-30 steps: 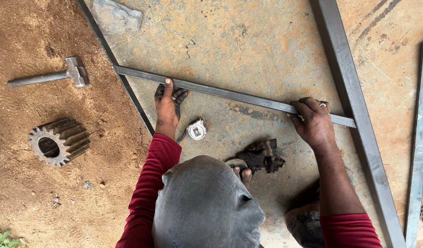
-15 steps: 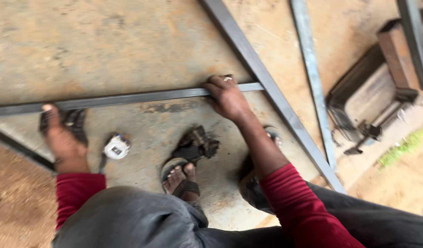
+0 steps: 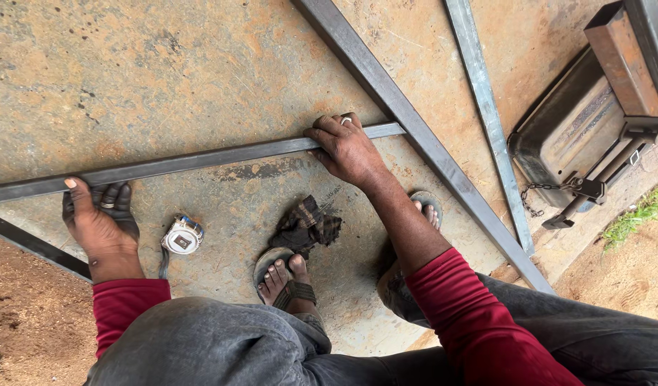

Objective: The person measures and cuts metal bars, then assembles them into a rectangular frame with a diagonal brace. They use a tape measure, a metal cutting saw, and a welding tool to join the pieces on a concrete work surface.

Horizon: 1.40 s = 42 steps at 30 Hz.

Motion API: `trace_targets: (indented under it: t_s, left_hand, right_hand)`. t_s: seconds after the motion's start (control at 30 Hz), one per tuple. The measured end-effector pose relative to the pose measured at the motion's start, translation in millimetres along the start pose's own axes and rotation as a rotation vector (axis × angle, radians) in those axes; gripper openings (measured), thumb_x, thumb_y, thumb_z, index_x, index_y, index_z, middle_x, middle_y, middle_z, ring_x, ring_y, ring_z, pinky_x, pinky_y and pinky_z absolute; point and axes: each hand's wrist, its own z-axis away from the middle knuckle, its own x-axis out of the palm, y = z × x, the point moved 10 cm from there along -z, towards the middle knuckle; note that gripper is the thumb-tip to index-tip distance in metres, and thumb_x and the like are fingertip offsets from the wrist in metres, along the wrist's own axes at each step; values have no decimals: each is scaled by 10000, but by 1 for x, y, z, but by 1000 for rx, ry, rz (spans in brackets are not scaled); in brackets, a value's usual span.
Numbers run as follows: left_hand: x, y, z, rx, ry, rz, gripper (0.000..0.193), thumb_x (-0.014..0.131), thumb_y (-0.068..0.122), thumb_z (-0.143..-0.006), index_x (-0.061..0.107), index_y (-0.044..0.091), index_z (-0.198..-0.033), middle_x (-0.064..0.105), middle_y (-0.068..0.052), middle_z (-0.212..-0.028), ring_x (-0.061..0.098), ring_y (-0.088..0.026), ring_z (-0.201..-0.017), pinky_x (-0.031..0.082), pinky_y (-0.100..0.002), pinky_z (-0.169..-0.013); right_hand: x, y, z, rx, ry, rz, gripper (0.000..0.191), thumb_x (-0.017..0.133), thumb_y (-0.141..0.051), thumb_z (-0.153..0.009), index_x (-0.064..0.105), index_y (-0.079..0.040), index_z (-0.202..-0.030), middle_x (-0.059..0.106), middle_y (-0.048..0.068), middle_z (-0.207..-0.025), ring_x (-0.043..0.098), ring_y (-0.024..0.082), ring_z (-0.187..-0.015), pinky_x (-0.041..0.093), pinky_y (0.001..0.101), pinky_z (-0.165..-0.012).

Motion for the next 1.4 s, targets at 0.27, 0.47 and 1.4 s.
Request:
trace_targets:
  t_s: [0.27,0.47,1.4]
  left_hand:
    - [-1,-1,-1,1,-20,7,489,853,399,-999,616,59,-1259,731,-89,-1035,743,-227,-897,658,-361,-833]
    - [-1,-1,0,-1,-8,-4,492,856,405,-977,613,70,-1243,730,-77,-1025,742,-219,-880,657,-356,-816]
    - [28,22,-5,58,-38,36,258,768,300,-985,639,111,-1105,669,-10,-960,685,-179,-852,623,-371,-766]
  right_hand:
    - [-2,-2,0,-24,14,-16,451,794,-256,-871,683,-147,-1295,648,48,-1211,635,242,-1076,415,426,-1048]
    - [-3,-4,0,-44,30,-3,443,790,-259,-878,679,-148,-1292,645,47,-1216,639,246,-1089,418,423,-1040]
    - [-9,-13,-12,-100,105,-107,315,794,-195,-871,723,-53,-1144,687,134,-1104,647,373,-1022,497,477,-924]
